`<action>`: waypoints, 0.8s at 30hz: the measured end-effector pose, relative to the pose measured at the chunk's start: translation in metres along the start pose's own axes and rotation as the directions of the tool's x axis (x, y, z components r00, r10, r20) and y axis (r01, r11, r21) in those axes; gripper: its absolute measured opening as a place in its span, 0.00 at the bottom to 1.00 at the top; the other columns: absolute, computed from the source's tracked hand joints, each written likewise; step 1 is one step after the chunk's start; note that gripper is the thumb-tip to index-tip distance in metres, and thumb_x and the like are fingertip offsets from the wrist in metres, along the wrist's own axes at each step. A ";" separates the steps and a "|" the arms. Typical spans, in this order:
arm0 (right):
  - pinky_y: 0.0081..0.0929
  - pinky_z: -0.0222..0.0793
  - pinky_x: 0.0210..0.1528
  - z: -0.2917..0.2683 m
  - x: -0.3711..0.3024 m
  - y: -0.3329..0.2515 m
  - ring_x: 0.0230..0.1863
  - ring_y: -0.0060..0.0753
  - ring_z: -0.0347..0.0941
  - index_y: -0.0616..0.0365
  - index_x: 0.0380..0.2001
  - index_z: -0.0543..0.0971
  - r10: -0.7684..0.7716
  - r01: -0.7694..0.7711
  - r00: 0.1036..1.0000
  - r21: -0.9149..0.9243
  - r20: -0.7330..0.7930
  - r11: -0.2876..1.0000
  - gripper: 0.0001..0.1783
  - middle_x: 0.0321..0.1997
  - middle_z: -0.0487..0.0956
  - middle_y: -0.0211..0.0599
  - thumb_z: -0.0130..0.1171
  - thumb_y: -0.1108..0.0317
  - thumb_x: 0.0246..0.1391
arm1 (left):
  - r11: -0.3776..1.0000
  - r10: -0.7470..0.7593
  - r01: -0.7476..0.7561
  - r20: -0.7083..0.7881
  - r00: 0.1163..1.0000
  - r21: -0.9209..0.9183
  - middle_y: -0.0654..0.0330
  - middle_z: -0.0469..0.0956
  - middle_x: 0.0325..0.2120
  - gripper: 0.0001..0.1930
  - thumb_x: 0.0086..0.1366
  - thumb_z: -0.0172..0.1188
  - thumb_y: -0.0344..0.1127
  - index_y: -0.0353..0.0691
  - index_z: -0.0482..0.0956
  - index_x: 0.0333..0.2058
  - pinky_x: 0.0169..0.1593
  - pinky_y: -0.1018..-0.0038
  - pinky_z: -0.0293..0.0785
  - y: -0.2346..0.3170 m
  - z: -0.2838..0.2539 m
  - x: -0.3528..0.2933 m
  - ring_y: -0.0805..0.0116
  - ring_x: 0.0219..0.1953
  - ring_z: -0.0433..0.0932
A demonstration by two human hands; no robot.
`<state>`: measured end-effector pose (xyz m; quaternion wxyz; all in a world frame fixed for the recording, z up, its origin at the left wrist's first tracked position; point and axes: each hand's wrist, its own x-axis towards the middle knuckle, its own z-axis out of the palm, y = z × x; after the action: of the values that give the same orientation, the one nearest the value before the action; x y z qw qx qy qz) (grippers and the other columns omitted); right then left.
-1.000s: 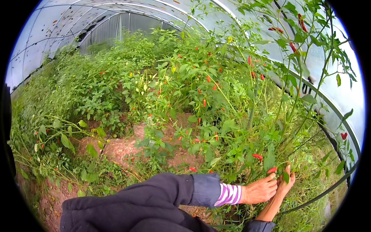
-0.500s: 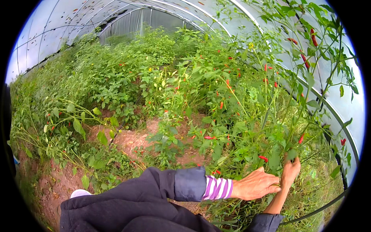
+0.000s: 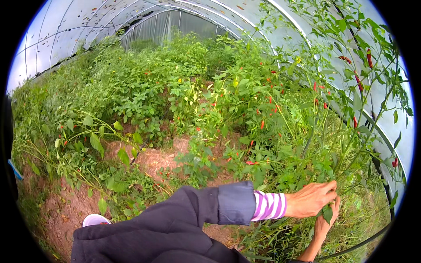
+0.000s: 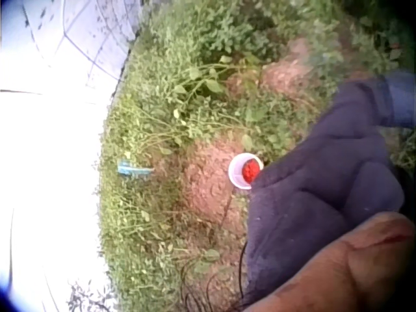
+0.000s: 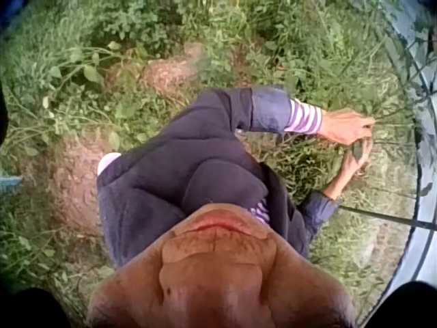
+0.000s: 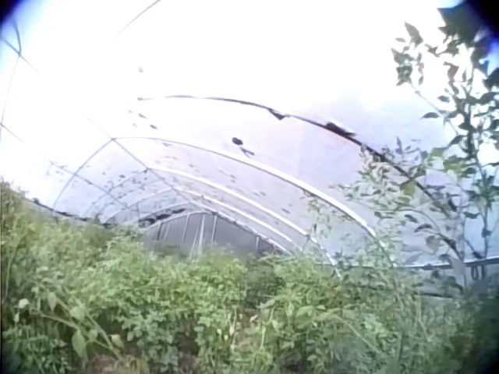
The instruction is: The person picks red chili peppers from plants inside a greenhouse and places them into a white bucket. They move between plants, reach into foliage, and repeatedly detach peppers by hand.
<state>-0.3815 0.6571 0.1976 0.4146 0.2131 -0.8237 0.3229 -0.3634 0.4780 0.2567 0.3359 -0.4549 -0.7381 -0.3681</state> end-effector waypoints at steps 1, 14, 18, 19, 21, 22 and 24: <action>0.31 0.64 0.43 0.000 -0.003 0.006 0.46 0.41 0.69 0.69 0.36 0.72 -0.025 0.024 0.999 -0.018 -0.025 1.000 0.10 0.49 0.70 0.46 0.52 0.76 0.48 | 0.998 -0.049 0.045 0.096 0.994 0.037 0.47 0.65 0.36 0.06 0.51 0.52 0.25 0.28 0.72 0.28 0.36 0.63 0.69 0.002 0.001 0.005 0.50 0.35 0.70; 0.22 0.68 0.38 -0.027 0.007 -0.018 0.39 0.27 0.71 0.63 0.39 0.76 0.130 -0.143 0.983 0.097 0.131 0.985 0.16 0.38 0.73 0.35 0.56 0.79 0.42 | 0.959 -0.283 0.279 0.125 0.951 0.049 0.49 0.76 0.22 0.17 0.47 0.60 0.33 0.35 0.75 0.38 0.33 0.60 0.72 -0.022 0.019 0.010 0.51 0.29 0.77; 0.26 0.68 0.38 -0.019 0.017 -0.009 0.40 0.36 0.72 0.62 0.39 0.76 0.054 -0.093 0.976 0.183 0.210 0.979 0.17 0.39 0.74 0.38 0.56 0.81 0.41 | 0.896 -0.430 0.444 0.204 0.880 -0.028 0.53 0.79 0.24 0.17 0.47 0.64 0.36 0.33 0.76 0.35 0.33 0.71 0.73 -0.035 0.002 0.012 0.65 0.28 0.78; 0.27 0.67 0.38 -0.028 0.017 -0.002 0.40 0.36 0.72 0.62 0.40 0.76 0.077 -0.120 0.971 0.184 0.227 0.976 0.17 0.39 0.74 0.38 0.56 0.81 0.42 | 0.907 -0.393 0.415 0.209 0.896 -0.074 0.53 0.79 0.25 0.16 0.47 0.64 0.35 0.33 0.76 0.34 0.34 0.72 0.73 -0.037 0.010 0.014 0.66 0.29 0.78; 0.28 0.67 0.38 -0.036 0.017 0.000 0.40 0.37 0.72 0.60 0.40 0.77 0.100 -0.150 0.963 0.189 0.251 0.970 0.16 0.40 0.74 0.39 0.55 0.81 0.44 | 0.898 -0.395 0.426 0.226 0.891 -0.110 0.53 0.79 0.25 0.13 0.46 0.64 0.32 0.31 0.77 0.32 0.37 0.73 0.73 -0.039 0.013 0.018 0.68 0.31 0.78; 0.28 0.67 0.39 -0.041 0.018 -0.003 0.40 0.37 0.72 0.60 0.40 0.77 0.114 -0.158 0.958 0.155 0.264 0.975 0.16 0.40 0.74 0.39 0.55 0.80 0.45 | 0.879 -0.418 0.457 0.243 0.875 -0.134 0.54 0.79 0.25 0.12 0.46 0.64 0.30 0.31 0.77 0.31 0.38 0.74 0.73 -0.038 0.015 0.020 0.69 0.31 0.78; 0.29 0.67 0.40 -0.046 0.017 0.001 0.40 0.38 0.72 0.59 0.41 0.77 0.097 -0.139 0.958 0.141 0.269 0.980 0.16 0.41 0.74 0.39 0.54 0.80 0.46 | 0.835 -0.434 0.506 0.307 0.847 -0.216 0.57 0.78 0.27 0.12 0.48 0.62 0.23 0.30 0.76 0.35 0.39 0.74 0.74 -0.040 0.019 0.021 0.71 0.32 0.77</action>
<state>-0.3667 0.6892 0.2314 0.2642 0.2365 -0.8540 0.3808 -0.4110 0.4901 0.2547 0.0705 -0.3439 -0.8014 -0.4842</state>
